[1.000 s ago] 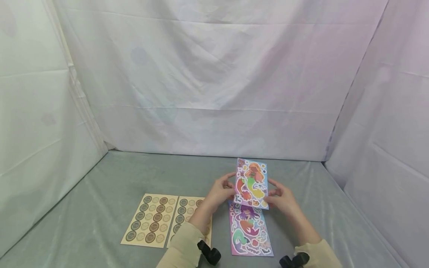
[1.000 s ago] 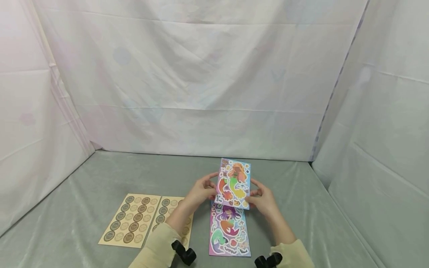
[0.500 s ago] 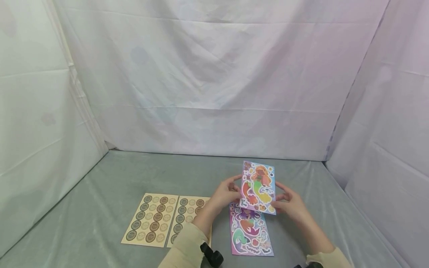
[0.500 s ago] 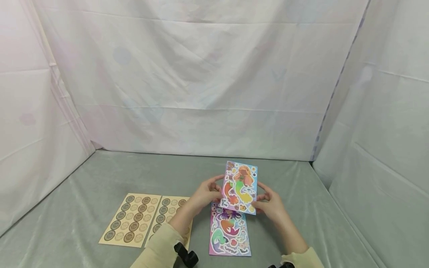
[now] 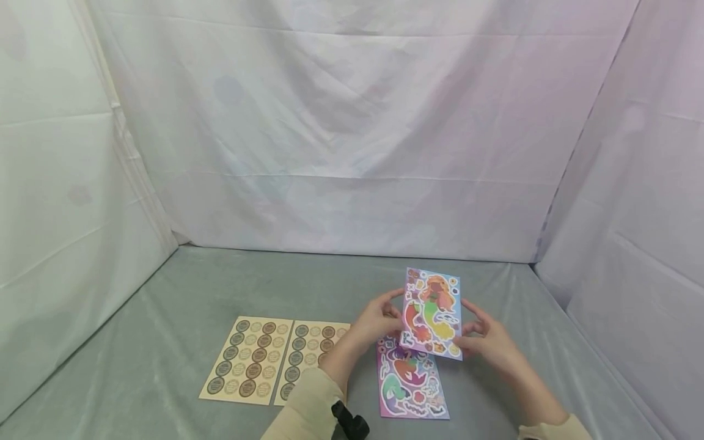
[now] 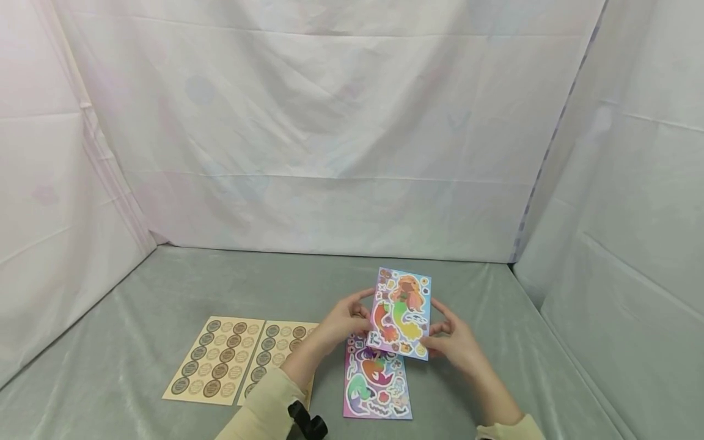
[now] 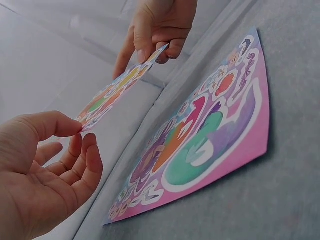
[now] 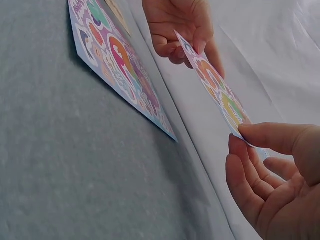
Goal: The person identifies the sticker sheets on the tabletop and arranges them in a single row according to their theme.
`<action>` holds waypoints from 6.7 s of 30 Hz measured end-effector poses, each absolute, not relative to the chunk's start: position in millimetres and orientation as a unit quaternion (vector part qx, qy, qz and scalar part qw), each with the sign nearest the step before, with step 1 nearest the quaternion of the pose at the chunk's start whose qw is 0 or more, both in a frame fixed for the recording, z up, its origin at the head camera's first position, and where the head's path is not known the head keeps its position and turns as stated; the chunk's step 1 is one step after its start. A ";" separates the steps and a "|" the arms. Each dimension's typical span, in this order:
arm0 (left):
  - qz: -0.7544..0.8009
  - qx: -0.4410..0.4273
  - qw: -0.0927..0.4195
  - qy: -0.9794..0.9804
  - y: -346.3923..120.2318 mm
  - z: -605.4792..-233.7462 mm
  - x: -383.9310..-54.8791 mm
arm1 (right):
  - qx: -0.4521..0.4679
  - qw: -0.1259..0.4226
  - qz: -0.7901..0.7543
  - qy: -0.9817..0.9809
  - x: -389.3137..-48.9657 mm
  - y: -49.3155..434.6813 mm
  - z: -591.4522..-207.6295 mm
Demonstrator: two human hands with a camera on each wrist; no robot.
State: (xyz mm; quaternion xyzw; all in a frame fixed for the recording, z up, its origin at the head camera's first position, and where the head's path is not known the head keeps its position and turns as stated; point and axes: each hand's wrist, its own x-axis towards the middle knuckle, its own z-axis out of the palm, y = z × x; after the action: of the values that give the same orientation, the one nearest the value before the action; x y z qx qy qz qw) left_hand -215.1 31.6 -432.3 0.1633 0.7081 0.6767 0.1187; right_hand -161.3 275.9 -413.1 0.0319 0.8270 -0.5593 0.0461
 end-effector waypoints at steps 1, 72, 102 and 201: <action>0.676 0.165 0.119 0.708 31.9 -432.0 -214.6 | 0.028 0.049 -0.561 0.826 -161.4 277.0 -412.7; 0.639 0.195 0.160 0.727 82.4 -427.5 -164.7 | -0.106 0.173 -0.593 0.780 -151.2 370.8 -422.6; 0.553 0.162 0.153 0.803 93.9 -436.6 -149.3 | -0.092 0.202 -0.533 0.816 -152.9 376.5 -431.9; 0.563 0.065 0.222 0.794 96.4 -433.0 -140.9 | -0.074 0.227 -0.432 0.870 -147.3 359.0 -425.2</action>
State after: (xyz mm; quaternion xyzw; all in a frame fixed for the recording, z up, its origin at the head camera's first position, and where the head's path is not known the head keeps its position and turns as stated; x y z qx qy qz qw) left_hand -140.9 96.4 -433.0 0.0645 0.7936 0.5627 0.2222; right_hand -147.3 359.0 -425.2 -0.0738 0.8698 -0.4317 0.2272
